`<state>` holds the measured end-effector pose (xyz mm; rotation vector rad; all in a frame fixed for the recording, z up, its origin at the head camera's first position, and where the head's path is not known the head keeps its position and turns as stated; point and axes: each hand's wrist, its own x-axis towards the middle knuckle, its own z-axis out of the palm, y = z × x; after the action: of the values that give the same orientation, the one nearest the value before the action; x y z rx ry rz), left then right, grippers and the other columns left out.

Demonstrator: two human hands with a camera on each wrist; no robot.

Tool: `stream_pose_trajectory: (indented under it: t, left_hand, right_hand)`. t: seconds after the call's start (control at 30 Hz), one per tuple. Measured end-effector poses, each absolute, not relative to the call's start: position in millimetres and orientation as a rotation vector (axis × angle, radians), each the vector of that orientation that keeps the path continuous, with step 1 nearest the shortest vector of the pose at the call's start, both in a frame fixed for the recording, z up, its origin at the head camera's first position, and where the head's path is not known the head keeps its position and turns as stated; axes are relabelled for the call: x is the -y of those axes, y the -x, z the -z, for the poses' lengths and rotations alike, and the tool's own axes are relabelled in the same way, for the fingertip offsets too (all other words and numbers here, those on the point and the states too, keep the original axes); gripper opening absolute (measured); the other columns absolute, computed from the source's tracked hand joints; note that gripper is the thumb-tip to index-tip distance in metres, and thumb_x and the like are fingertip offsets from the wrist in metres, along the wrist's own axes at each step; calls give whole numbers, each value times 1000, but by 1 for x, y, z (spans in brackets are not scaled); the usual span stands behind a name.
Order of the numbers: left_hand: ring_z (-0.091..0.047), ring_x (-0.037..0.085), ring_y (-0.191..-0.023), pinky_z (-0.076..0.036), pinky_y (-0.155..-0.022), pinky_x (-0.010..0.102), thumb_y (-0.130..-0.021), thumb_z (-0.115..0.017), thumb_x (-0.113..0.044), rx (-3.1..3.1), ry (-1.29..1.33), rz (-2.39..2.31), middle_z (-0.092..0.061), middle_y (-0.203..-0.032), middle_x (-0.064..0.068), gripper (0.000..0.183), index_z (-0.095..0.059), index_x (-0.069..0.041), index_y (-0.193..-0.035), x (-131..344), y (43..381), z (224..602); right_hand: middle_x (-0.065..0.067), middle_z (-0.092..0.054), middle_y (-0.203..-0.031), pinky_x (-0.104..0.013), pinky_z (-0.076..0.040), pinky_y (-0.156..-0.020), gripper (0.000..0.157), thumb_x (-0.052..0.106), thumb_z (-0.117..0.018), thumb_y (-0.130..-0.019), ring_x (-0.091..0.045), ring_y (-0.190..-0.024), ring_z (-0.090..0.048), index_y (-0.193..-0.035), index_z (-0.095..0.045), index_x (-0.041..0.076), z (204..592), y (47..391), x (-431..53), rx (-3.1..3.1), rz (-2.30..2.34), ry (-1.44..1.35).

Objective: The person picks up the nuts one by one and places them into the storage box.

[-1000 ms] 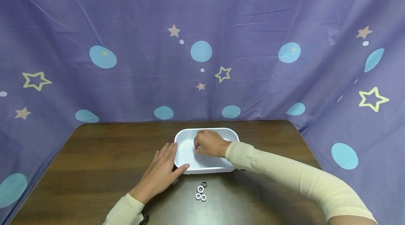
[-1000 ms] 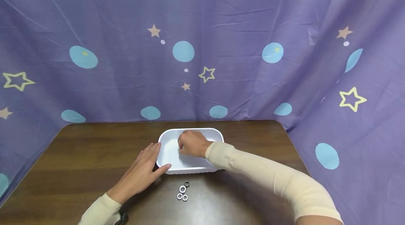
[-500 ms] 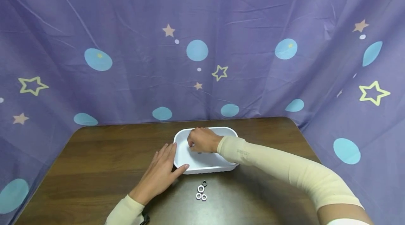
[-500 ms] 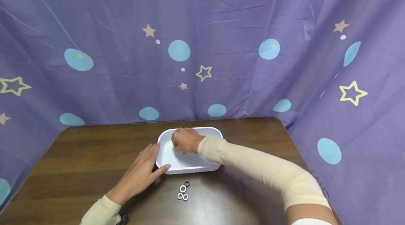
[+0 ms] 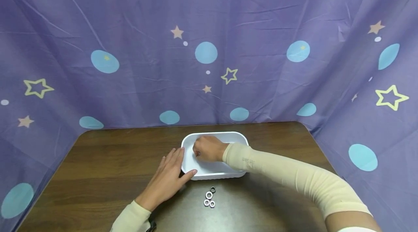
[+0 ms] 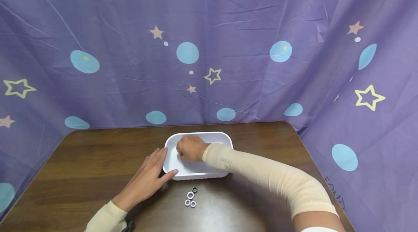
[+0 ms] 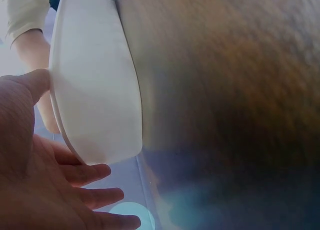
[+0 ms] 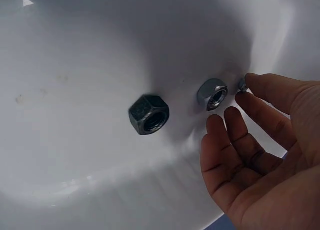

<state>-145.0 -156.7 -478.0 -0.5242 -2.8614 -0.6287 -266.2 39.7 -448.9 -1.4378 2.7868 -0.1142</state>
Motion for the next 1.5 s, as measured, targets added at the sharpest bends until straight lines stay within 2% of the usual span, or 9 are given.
stream_pose_trajectory:
  t: [0.27,0.57,0.87,1.1,1.3,1.5]
  left_hand:
    - [-37,55,-157,-31,-122,77,-107,-67,-57,2873,533,631,-43,-168,32,95,-36,11,-166,156,145,477]
    - [-36,55,-158,-31,-122,78,-106,-69,-55,2883,534,626,-43,-169,30,95,-36,11,-166,155,144,475]
    - [-35,55,-158,-30,-122,78,-107,-67,-56,2897,526,632,-42,-169,31,95,-36,11,-166,156,143,474]
    - [-34,56,-158,-30,-123,77,-107,-68,-56,2906,506,648,-42,-168,32,95,-35,11,-166,156,142,475]
    - [-35,56,-158,-30,-123,77,-106,-69,-56,2893,500,652,-43,-168,32,95,-36,11,-166,157,144,476]
    - [-36,56,-157,-30,-122,78,-106,-72,-54,2884,498,657,-44,-167,32,95,-37,11,-165,156,145,475]
  right_hand:
    - [6,-81,-95,-30,-60,-79,3,17,-87,-93,-10,-88,-72,-94,-89,19,428,259,-48,-2734,338,1458]
    - [1,-80,-105,-32,-61,-92,16,22,-87,-96,-16,-103,-74,-109,-89,12,410,235,-68,-2745,595,1395]
    - [-3,-79,-102,-32,-58,-83,14,19,-87,-97,-21,-97,-75,-108,-89,11,398,203,-86,-2752,768,1344]
    - [2,-76,-98,-25,-54,-76,14,19,-89,-96,-7,-88,-67,-107,-90,12,396,184,-100,-2804,865,1340]
    - [7,-74,-100,-24,-55,-78,15,19,-90,-95,-7,-91,-67,-109,-89,14,393,167,-110,-2795,930,1335]
    - [6,-74,-100,-23,-55,-81,14,18,-91,-93,-6,-92,-66,-107,-89,15,392,148,-116,-2783,965,1344]
